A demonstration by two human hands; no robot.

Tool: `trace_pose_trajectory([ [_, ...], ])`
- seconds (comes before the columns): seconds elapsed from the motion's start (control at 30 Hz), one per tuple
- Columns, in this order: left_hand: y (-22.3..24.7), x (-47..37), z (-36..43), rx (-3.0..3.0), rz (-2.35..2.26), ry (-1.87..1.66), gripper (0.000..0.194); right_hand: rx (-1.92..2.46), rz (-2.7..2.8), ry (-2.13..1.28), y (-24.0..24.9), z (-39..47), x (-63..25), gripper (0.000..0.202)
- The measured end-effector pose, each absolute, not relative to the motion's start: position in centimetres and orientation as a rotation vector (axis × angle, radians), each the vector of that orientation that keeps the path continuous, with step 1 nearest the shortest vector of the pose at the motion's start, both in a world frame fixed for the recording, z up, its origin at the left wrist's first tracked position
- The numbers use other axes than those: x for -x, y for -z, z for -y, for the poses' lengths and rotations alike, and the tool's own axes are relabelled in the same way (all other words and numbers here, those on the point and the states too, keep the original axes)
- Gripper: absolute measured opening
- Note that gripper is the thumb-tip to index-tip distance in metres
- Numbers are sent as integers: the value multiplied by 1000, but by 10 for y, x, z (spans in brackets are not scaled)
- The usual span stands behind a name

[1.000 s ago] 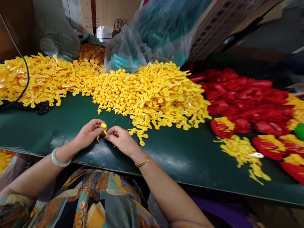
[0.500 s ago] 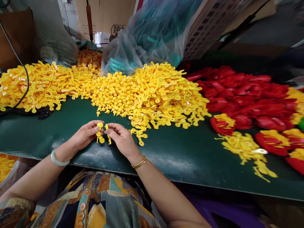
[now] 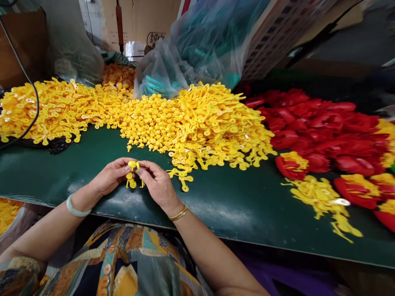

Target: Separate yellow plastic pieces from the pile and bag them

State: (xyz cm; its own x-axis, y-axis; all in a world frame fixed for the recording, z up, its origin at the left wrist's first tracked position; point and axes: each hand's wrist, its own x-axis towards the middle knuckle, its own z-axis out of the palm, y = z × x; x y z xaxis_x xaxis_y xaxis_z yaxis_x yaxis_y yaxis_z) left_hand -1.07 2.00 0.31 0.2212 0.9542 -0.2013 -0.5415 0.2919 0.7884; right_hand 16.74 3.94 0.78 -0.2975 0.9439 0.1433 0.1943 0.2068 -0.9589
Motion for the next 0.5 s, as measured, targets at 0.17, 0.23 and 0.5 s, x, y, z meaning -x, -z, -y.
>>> trace_pose_trajectory([
  [0.17,-2,11,-20,-694,-770,-1129,37,1088,1700,-1113,-7,-41,-167,25],
  [0.23,-1,11,-20,-699,-775,-1130,37,1097,1711,-1087,-6,-40,-167,24],
  [0.5,0,10,-20,-704,-766,-1142,34,1125,1756,-961,-6,-36,-165,29],
])
